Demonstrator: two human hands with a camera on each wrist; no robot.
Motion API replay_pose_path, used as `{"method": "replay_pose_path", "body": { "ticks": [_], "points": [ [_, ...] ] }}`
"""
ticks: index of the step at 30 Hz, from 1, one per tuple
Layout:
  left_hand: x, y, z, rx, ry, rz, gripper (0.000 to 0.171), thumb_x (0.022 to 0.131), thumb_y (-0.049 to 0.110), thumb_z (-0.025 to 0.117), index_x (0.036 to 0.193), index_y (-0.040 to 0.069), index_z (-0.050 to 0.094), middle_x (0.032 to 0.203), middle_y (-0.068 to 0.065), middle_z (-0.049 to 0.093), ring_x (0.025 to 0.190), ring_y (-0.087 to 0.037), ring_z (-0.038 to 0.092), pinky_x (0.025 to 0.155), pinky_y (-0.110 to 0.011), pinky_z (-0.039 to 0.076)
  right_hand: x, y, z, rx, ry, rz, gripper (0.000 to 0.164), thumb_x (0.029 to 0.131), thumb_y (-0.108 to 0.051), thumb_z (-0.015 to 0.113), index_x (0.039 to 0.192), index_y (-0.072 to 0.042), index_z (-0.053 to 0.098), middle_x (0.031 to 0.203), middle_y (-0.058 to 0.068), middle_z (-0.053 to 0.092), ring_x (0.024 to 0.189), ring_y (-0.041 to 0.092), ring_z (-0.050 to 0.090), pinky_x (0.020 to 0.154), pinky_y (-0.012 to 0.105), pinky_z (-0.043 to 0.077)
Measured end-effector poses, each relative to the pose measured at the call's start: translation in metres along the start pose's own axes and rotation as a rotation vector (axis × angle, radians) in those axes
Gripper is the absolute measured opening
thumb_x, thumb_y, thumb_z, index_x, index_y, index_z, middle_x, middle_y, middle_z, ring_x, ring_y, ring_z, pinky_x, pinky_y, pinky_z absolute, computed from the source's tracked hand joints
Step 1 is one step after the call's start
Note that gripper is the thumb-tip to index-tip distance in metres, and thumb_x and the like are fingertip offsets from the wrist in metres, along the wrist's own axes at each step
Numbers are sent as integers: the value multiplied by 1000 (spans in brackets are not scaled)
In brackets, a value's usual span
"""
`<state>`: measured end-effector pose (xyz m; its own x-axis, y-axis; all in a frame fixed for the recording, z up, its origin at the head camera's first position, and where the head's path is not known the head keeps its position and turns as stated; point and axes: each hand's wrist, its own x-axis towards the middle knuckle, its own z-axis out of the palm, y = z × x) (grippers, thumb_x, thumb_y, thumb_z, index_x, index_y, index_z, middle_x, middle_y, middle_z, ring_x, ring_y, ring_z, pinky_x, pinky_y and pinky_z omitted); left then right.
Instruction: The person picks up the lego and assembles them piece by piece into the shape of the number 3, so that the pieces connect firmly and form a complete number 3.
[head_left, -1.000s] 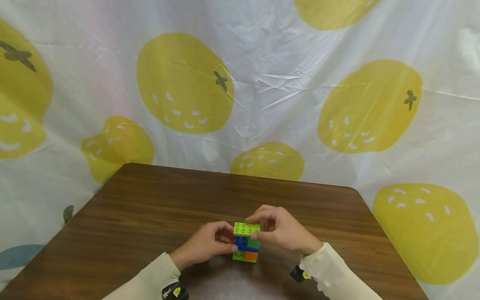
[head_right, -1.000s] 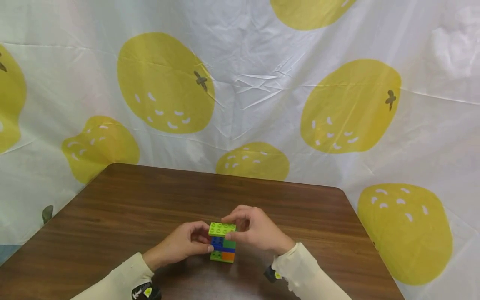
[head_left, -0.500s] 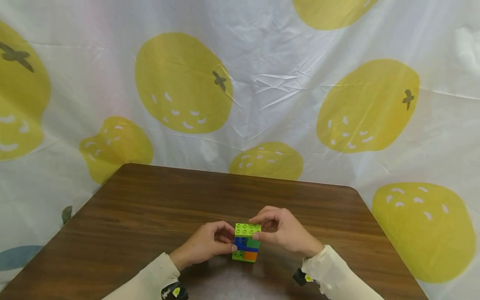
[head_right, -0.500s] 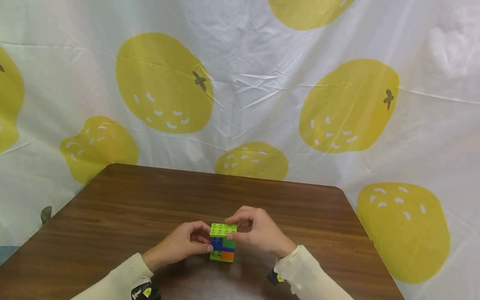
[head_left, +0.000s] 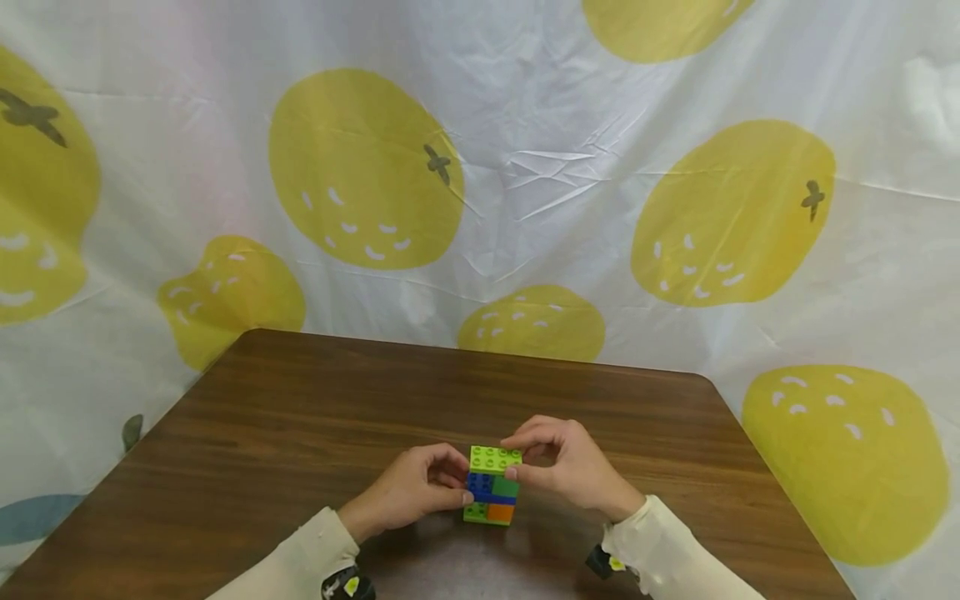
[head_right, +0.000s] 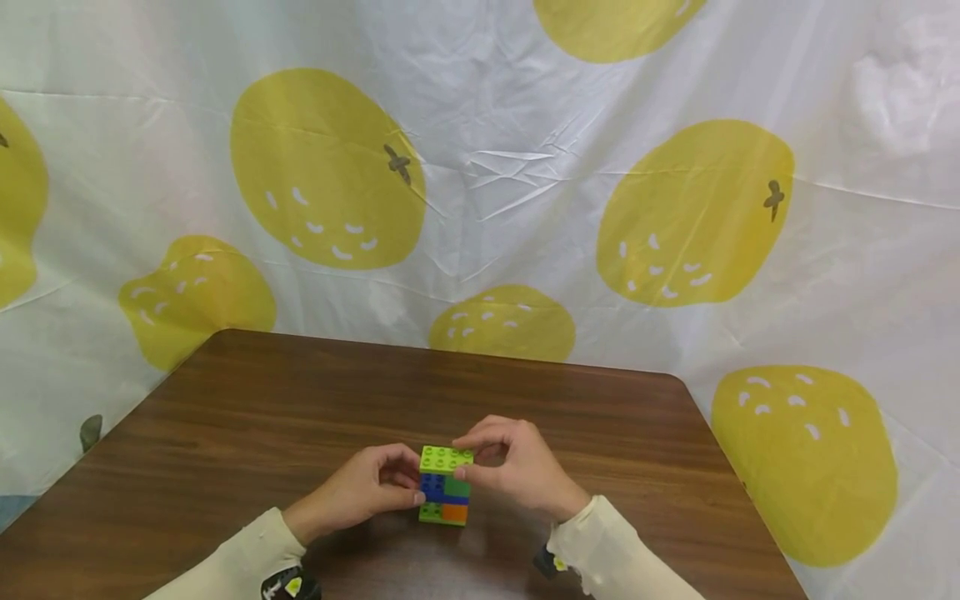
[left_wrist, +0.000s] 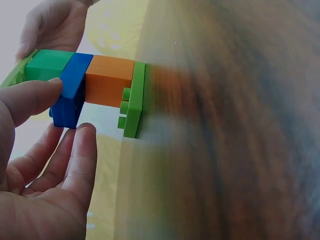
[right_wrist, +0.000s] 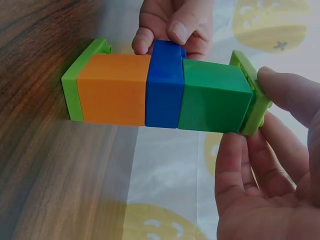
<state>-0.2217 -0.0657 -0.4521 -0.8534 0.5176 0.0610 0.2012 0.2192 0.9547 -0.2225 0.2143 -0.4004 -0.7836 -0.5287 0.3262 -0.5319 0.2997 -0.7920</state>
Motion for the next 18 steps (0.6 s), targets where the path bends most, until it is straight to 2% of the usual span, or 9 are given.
{"method": "replay_pose_path", "body": {
  "ticks": [10, 13, 18],
  "points": [
    [-1, -1, -1, -17, -4, -6, 36, 90, 21, 86, 119, 7, 70, 113, -6, 73, 100, -18, 72, 84, -28, 62, 1, -1, 0, 1, -18, 32, 29, 89, -17, 87, 117, -15, 81, 113, 4, 77, 95, 14, 69, 85, 39, 63],
    [-1, 0, -1, -9, 1, -5, 35, 90, 21, 86, 118, 7, 70, 113, -6, 73, 100, -18, 72, 84, -27, 62, 2, 0, 1, 11, -24, 45, 29, 89, -17, 87, 117, -15, 81, 113, 4, 77, 94, 14, 69, 84, 36, 63],
    [0, 1, -1, 9, -1, -7, 36, 90, 23, 86, 118, 8, 71, 113, -6, 73, 100, -18, 72, 83, -28, 62, 1, 0, -1, -20, -39, 41, 28, 89, -19, 87, 117, -15, 81, 100, 4, 75, 85, 14, 68, 76, 33, 63]
  ]
}}
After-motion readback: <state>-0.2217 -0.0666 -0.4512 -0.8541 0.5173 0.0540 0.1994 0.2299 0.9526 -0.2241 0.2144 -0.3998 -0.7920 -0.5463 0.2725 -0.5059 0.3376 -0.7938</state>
